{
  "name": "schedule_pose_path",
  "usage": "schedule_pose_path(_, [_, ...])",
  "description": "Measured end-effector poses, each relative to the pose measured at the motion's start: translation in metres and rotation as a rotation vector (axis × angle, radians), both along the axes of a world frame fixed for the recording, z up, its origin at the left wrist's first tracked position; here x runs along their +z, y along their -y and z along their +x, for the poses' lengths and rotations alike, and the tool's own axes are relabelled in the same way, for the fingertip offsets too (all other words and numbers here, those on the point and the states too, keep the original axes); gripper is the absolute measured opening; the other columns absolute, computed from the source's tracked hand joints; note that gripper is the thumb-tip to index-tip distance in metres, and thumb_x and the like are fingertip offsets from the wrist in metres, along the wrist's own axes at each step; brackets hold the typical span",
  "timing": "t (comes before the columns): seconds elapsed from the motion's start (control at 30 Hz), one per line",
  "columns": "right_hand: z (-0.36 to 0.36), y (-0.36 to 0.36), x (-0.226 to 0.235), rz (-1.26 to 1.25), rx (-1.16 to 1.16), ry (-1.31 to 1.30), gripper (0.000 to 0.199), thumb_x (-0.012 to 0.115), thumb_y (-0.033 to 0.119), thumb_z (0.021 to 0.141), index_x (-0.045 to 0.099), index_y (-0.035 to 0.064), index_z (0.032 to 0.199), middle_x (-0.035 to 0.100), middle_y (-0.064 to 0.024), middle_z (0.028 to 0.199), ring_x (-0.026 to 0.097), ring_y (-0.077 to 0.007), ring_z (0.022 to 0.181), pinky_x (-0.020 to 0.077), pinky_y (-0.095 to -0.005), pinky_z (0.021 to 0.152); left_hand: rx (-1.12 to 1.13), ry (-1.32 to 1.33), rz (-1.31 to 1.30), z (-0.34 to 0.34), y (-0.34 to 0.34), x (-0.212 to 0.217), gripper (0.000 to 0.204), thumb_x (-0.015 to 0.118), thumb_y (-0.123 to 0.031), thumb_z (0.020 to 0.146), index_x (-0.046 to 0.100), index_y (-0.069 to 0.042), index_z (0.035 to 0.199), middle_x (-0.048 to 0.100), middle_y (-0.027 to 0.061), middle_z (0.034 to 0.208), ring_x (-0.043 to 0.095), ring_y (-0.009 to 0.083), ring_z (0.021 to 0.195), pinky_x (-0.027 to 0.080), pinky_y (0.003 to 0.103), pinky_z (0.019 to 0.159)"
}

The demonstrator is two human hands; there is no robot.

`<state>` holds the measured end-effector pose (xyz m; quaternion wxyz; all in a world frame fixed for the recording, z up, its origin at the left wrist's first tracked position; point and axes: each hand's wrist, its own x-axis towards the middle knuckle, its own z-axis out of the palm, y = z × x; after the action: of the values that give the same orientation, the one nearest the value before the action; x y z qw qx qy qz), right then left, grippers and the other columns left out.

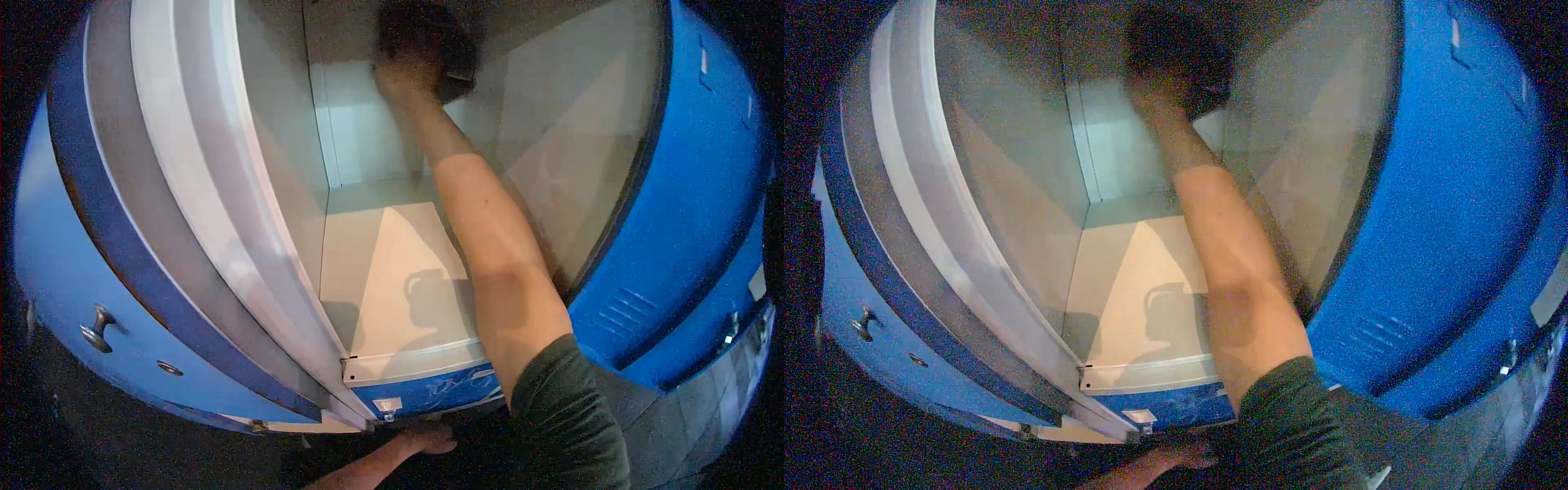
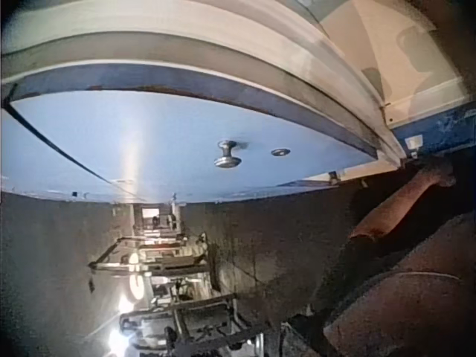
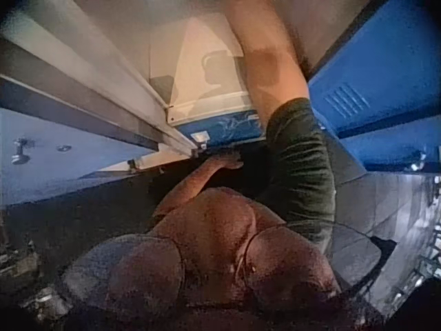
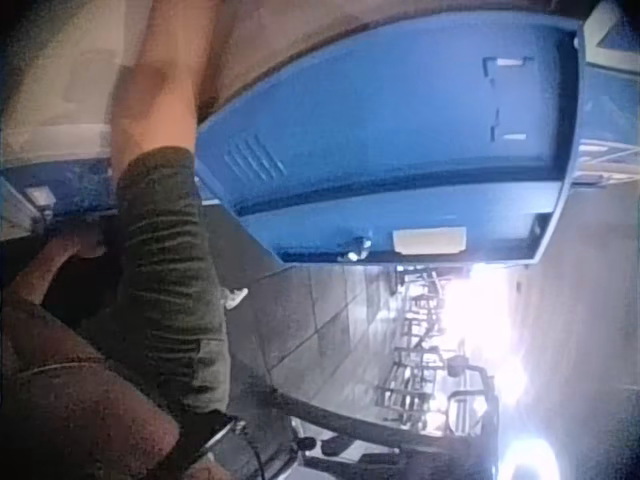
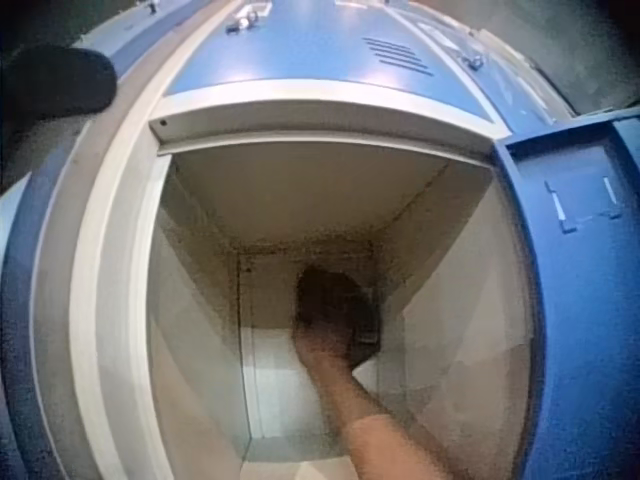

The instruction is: The person wipes the exterior of a blue locker door with a cloth, sprays the interior surfaces with a liquid from a bottle, and wipes the inside of the locker.

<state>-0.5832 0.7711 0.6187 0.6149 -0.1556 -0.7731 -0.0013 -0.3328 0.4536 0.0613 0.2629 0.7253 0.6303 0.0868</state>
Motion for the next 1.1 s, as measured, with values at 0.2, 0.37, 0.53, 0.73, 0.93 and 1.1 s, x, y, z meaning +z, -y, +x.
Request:
schedule_pose_path(0.2, [-0.038,0.035,-0.036,0.170,-0.148,0.097,0.062,0.040,0.045,0.097,0.045,0.0076,0.145,0.047,-0.0236,0.145,0.043,-0.0419,0.135,0.0328,-0.0530,0.114,-0.082,0.013,-0.164,0.002,-0.017,-0.008,0.056,0.046,-0.047,0.092,0.072,0.002,0.097,0.070,0.0257,0.094,0.067,0.0424,0.091,0.050,0.055,0.088])
schedule_pose_path(0.37, [0.003,0.078,0.002,-0.128,0.190,0.444,0.061,0.039,0.045,0.097,0.043,0.0100,0.147,0.040,-0.0234,0.151,0.037,-0.0393,0.141,0.0280,-0.0523,0.117,-0.103,0.036,-0.247,-0.002,-0.016,-0.041,0.056,0.046,-0.048,0.091,0.072,0.001,0.096,0.070,0.0251,0.094,0.068,0.0421,0.090,0.050,0.055,0.086])
schedule_pose_path(0.53, [-0.002,-0.014,0.005,0.127,-0.076,-0.025,0.053,0.043,0.034,0.098,0.048,0.0082,0.143,0.045,-0.0269,0.145,0.043,-0.0441,0.133,0.0332,-0.0530,0.114,0.005,0.069,-0.221,-0.004,-0.007,-0.003,0.056,0.046,-0.049,0.092,0.074,0.000,0.090,0.071,0.0246,0.092,0.068,0.0415,0.091,0.051,0.054,0.088])
schedule_pose_path(0.73, [0.000,-0.035,0.005,0.218,-0.357,0.040,0.045,0.046,0.028,0.097,0.054,0.0068,0.136,0.052,-0.0281,0.136,0.050,-0.0461,0.125,0.0405,-0.0535,0.107,-0.108,0.026,-0.360,0.001,-0.017,0.017,0.059,0.045,-0.050,0.092,0.073,0.002,0.094,0.071,0.0250,0.095,0.069,0.0401,0.091,0.051,0.054,0.087])
schedule_pose_path(0.93, [0.011,-0.017,0.016,-0.122,0.007,0.011,0.045,0.050,0.030,0.093,0.059,0.0069,0.130,0.058,-0.0249,0.130,0.054,-0.0428,0.121,0.0433,-0.0525,0.104,-0.048,0.041,-0.357,-0.001,-0.012,0.031,0.058,0.043,-0.046,0.093,0.072,0.003,0.102,0.069,0.0265,0.107,0.067,0.0420,0.100,0.049,0.054,0.094])
schedule_pose_path(1.1, [0.018,-0.030,0.014,0.233,-0.009,-0.087,0.048,0.045,0.032,0.097,0.055,0.0065,0.136,0.052,-0.0222,0.140,0.050,-0.0407,0.129,0.0389,-0.0504,0.110,-0.218,0.047,-0.349,-0.006,-0.020,0.014,0.055,0.043,-0.041,0.093,0.072,0.004,0.103,0.069,0.0264,0.109,0.065,0.0438,0.102,0.048,0.054,0.097])
